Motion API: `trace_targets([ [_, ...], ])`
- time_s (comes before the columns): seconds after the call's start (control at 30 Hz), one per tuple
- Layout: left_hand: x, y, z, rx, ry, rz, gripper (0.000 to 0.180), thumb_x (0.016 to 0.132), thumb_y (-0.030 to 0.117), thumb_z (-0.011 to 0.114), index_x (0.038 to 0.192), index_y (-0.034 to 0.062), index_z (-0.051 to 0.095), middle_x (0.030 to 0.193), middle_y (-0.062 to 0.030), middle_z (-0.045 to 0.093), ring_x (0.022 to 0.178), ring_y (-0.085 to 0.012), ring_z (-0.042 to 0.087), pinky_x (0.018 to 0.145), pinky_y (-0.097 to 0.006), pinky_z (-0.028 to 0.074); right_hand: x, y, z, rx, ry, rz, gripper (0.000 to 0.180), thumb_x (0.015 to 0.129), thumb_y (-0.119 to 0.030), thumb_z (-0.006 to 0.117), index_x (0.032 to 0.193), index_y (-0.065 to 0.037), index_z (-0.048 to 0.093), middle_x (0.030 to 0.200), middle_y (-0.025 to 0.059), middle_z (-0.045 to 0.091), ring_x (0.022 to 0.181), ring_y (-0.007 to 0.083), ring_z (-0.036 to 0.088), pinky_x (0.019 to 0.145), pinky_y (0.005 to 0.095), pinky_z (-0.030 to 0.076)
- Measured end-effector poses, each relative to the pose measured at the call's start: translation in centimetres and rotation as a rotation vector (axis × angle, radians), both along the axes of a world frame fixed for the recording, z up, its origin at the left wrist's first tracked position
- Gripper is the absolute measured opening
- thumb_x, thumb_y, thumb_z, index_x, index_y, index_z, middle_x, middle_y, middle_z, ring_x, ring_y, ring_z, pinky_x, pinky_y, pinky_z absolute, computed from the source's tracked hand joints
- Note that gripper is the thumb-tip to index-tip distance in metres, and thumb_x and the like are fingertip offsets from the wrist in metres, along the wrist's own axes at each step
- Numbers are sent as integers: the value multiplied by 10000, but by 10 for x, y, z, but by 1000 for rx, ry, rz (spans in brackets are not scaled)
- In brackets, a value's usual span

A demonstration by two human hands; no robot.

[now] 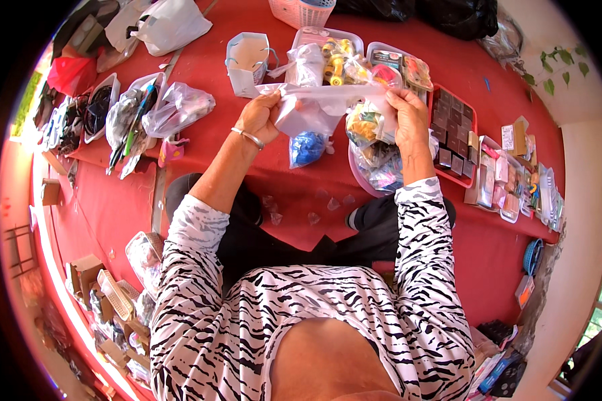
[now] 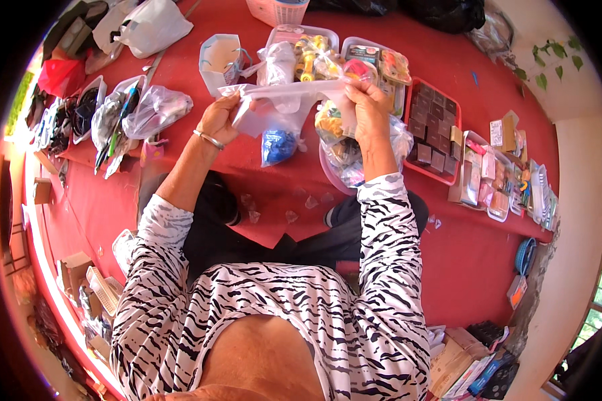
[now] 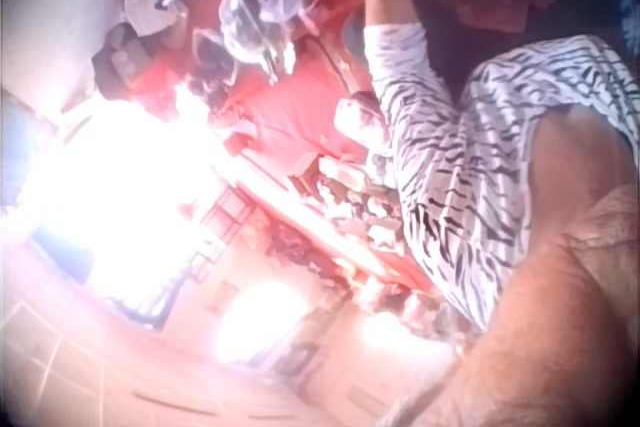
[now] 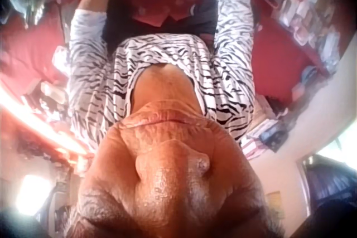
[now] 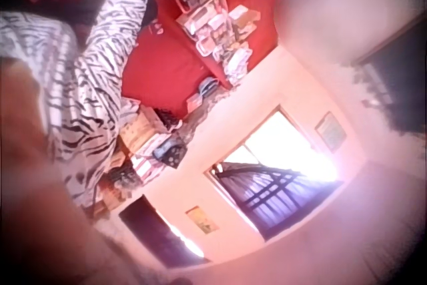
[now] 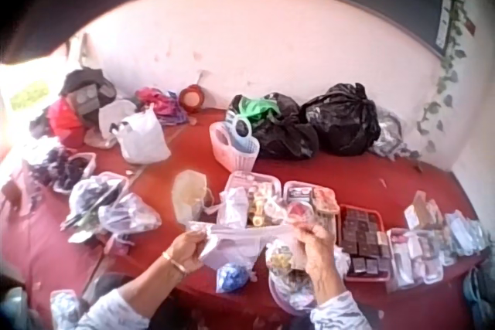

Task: The person sits on a red floor and packs various small items into clear plastic bags. They handle a pink toy, a red cloth, and a white cloth, folding and placing them into bags. The person also handles a pair of scissors briefly.

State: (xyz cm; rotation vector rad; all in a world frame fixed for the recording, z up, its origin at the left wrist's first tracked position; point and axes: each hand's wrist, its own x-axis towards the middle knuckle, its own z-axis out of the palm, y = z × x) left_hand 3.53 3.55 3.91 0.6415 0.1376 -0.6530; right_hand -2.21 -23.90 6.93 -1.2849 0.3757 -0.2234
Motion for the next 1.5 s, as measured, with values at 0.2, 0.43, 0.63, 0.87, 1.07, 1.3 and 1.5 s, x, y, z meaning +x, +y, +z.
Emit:
trace_targets([
  [0.2, 5, 0, -14, -221, 112, -81, 332, 930, 97, 317, 1183, -114, 355, 1093, -241, 539, 969, -291, 588, 858, -361, 508, -18, 49, 28, -1329, -455, 38, 601, 601, -114, 745, 1167, -136, 544, 1089, 101, 507, 971, 225, 514, 868, 351, 415],
  [0.43, -6, -5, -16, -214, 105, -214, 308, 913, 94, 374, 1162, -82, 419, 1080, -205, 556, 892, -234, 614, 751, -335, 542, -18, 76, 8, -1550, -613, 55, 408, 657, -136, 698, 1056, -143, 612, 951, 67, 543, 885, 254, 540, 763, 362, 426],
  [0.63, 0, 4, -37, -102, 33, -293, 248, 928, 112, 377, 1079, -72, 446, 859, -129, 583, 733, -186, 624, 558, -221, 545, -13, 67, 12, -520, -190, 202, 242, 895, -204, 497, 815, -14, 624, 503, 16, 493, 465, 66, 432, 466, 226, 361],
  [0.87, -5, 0, 1, 784, -425, 210, 498, 785, 231, 654, 1167, 7, 427, 1020, -100, 548, 867, -166, 543, 729, -308, 473, -12, 61, 4, -339, -31, 237, 300, 890, -237, 490, 757, -6, 628, 535, -18, 491, 498, 49, 443, 465, 213, 357],
  [1.07, -23, -19, -7, 711, -1149, -33, 463, 717, 261, 717, 1034, -40, 563, 960, -131, 602, 948, -201, 551, 831, -351, 438, -17, 85, -1, -306, -64, 429, 284, 837, -234, 501, 748, -5, 645, 620, 17, 594, 576, 78, 513, 530, 239, 413],
  [1.3, -20, -5, -4, 1018, -1089, -374, 242, 809, 200, 583, 729, -28, 561, 609, -63, 561, 571, -146, 508, 545, -333, 418, 0, 57, -10, -1276, -172, 86, 275, 841, -230, 466, 736, -34, 627, 648, 139, 604, 618, 260, 603, 605, 356, 460],
  [1.5, -24, -7, -2, 854, -926, -292, 233, 847, 211, 545, 832, -13, 610, 656, -14, 559, 608, -84, 498, 564, -264, 428, 9, -7, 13, -1200, 48, -107, 199, 800, -165, 576, 895, 1, 631, 924, 159, 627, 786, 291, 614, 725, 355, 473],
])
